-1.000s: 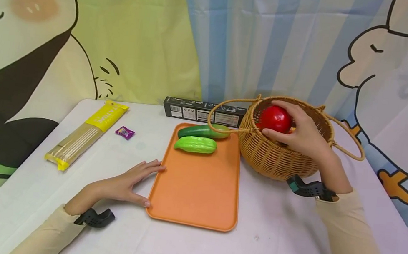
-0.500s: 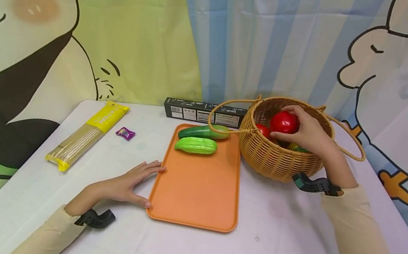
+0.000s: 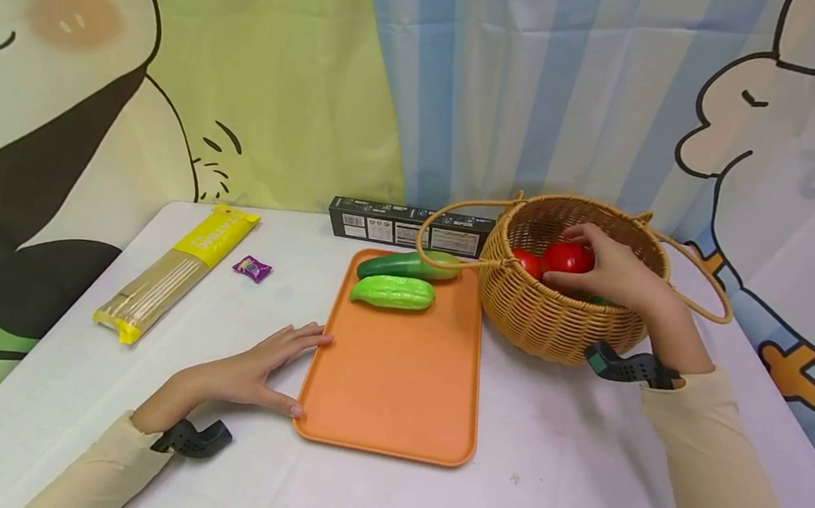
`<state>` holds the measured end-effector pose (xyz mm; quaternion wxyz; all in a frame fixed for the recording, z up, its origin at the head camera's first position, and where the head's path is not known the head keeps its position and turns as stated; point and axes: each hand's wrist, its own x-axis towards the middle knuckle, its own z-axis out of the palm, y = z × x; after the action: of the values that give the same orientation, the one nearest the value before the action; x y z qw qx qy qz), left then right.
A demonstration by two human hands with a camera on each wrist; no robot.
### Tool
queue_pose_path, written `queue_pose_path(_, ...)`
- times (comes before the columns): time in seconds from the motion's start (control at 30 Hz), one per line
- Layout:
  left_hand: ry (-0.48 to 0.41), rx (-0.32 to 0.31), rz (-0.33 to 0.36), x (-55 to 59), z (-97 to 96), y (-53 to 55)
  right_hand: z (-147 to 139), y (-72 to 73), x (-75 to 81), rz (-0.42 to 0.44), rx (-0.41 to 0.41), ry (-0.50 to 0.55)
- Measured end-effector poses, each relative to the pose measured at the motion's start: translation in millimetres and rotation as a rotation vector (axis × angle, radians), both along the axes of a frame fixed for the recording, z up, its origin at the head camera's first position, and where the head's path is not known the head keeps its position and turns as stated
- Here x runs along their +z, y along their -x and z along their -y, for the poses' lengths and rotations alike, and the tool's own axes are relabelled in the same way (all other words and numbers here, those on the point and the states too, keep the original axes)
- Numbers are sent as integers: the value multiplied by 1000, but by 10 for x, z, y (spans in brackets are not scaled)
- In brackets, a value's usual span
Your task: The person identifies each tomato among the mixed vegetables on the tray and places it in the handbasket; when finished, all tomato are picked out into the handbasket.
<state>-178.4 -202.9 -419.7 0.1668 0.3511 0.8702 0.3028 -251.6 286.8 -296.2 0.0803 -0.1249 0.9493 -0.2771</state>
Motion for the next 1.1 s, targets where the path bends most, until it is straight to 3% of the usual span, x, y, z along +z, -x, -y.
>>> queue_pose_path(0.2,-5,-3,-6,-19,-7,17,16,-53,28,-79,12,18)
queue_pose_path(0.4,6,-11,-5,8,-15,24,49,-153,-9,-312,54,110)
queue_pose_path(0.53,23,30,56,64,1,25,72,-177,-61,-471,89,131)
queue_pose_path(0.67,9,85,116,139,16,47,98,-192,-82,-536,90,151)
queue_pose_path(0.77,-1,145,119,255,23,64,158,-217,-79,-586,113,197)
queue_pose_path(0.83,3,180,79,354,27,87,229,-228,-65,-620,151,222)
queue_pose_path(0.9,15,211,-5,480,12,124,313,-236,-41,-630,192,225)
queue_pose_path(1.03,93,258,-282,741,-115,275,445,-253,47,-573,238,188)
queue_pose_path(1.1,163,317,-422,849,-224,380,497,-264,112,-511,235,163)
